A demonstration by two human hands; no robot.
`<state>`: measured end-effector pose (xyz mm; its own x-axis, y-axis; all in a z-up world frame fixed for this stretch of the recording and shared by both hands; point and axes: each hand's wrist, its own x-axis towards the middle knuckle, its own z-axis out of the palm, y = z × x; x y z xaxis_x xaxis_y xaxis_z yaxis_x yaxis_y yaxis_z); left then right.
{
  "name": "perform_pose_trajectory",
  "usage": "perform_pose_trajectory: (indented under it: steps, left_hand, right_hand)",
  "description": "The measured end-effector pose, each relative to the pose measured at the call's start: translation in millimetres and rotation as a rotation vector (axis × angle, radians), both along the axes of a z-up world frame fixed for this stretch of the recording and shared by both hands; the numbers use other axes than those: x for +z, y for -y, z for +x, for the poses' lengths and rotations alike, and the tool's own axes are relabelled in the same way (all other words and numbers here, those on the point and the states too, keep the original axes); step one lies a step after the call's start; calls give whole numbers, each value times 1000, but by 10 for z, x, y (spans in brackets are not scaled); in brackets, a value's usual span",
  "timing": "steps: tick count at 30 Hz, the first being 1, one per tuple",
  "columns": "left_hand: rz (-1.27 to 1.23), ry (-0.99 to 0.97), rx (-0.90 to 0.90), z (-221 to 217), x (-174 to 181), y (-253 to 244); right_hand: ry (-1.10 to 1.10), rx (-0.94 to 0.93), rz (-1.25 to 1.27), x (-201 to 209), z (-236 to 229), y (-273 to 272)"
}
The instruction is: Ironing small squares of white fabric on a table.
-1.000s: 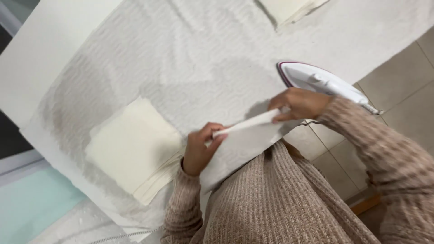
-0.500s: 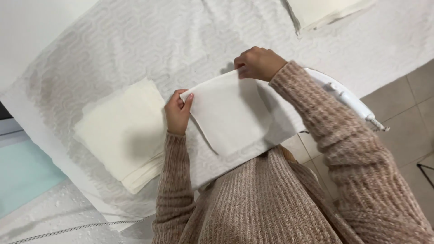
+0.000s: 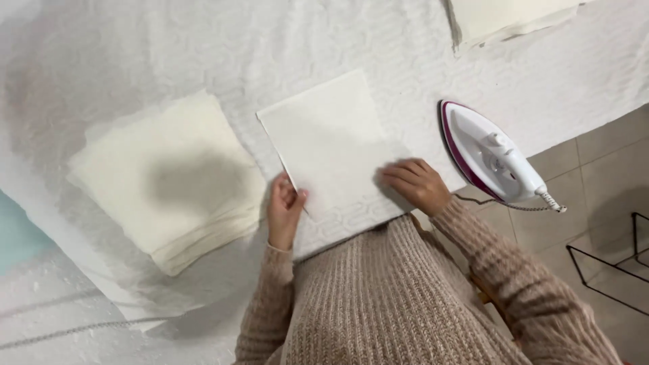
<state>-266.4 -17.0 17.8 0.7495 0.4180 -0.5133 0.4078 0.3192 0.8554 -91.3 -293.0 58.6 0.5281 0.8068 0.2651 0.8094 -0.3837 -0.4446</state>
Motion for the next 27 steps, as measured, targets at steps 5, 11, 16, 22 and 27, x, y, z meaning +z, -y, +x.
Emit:
perform_pose_trajectory:
  steps: [5,11,16,22,27]
  left_hand:
    - [140,-109,41,-339,-6,244]
    - [564,-246,-92,-343,81,335]
    - [990,-21,-229,-348,34,327]
    - [1224,306,-404,140,183,645]
    - [1249,607,-572,617,-130,1180]
  right_hand:
    - [-10,-104,57,-297,-211,239]
    - [71,-57,91,-531,-179,346]
    - [97,-33,124,-476,-147,317]
    - [-131,-91,87,-369,-69,305]
    - [-296,-86,-6,-449,8,368]
